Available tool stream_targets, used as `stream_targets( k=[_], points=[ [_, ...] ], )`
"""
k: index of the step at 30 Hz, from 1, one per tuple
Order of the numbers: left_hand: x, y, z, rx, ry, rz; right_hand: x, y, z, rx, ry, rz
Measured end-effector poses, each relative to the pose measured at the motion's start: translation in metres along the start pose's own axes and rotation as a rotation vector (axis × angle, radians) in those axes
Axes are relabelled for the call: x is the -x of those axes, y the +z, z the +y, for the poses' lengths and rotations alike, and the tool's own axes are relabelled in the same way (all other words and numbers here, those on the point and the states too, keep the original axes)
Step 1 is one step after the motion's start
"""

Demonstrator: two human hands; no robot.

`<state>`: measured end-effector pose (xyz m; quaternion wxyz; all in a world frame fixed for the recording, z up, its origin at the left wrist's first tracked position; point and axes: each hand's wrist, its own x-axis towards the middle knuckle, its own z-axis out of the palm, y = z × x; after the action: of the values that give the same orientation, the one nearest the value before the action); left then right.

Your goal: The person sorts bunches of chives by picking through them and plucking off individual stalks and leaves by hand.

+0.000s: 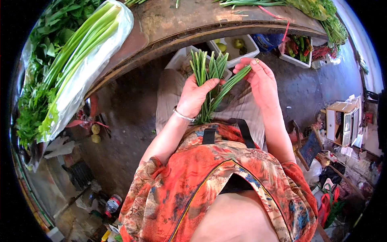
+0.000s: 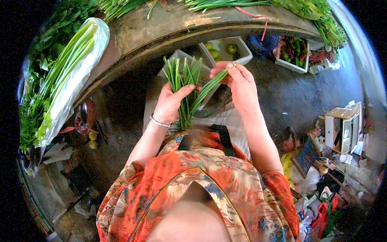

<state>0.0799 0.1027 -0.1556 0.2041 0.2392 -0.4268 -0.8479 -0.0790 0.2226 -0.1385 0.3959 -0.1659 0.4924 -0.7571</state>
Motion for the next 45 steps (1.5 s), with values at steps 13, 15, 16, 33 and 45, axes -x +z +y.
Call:
stream_targets(
  k=[13, 15, 16, 33, 45],
  points=[
    [0.001, -0.002, 0.007, -0.011, -0.152, -0.073, 0.001, 0.003, -0.028, 0.489, -0.117, 0.162],
    [0.004, 0.004, 0.009, -0.054, -0.171, -0.083, -0.001, 0.012, -0.013, 0.440, -0.010, 0.024],
    [0.005, 0.006, 0.007, -0.056, -0.136, -0.117, 0.001, 0.020, -0.007, 0.278, 0.034, 0.004],
    [0.004, -0.011, 0.012, -0.144, -0.042, 0.082, -0.007, -0.013, -0.018, -0.067, -0.259, 0.244],
    [0.004, 0.001, 0.016, -0.337, 0.118, 0.159, -0.006, -0.005, -0.012, -0.027, -0.264, 0.321]
  ],
)
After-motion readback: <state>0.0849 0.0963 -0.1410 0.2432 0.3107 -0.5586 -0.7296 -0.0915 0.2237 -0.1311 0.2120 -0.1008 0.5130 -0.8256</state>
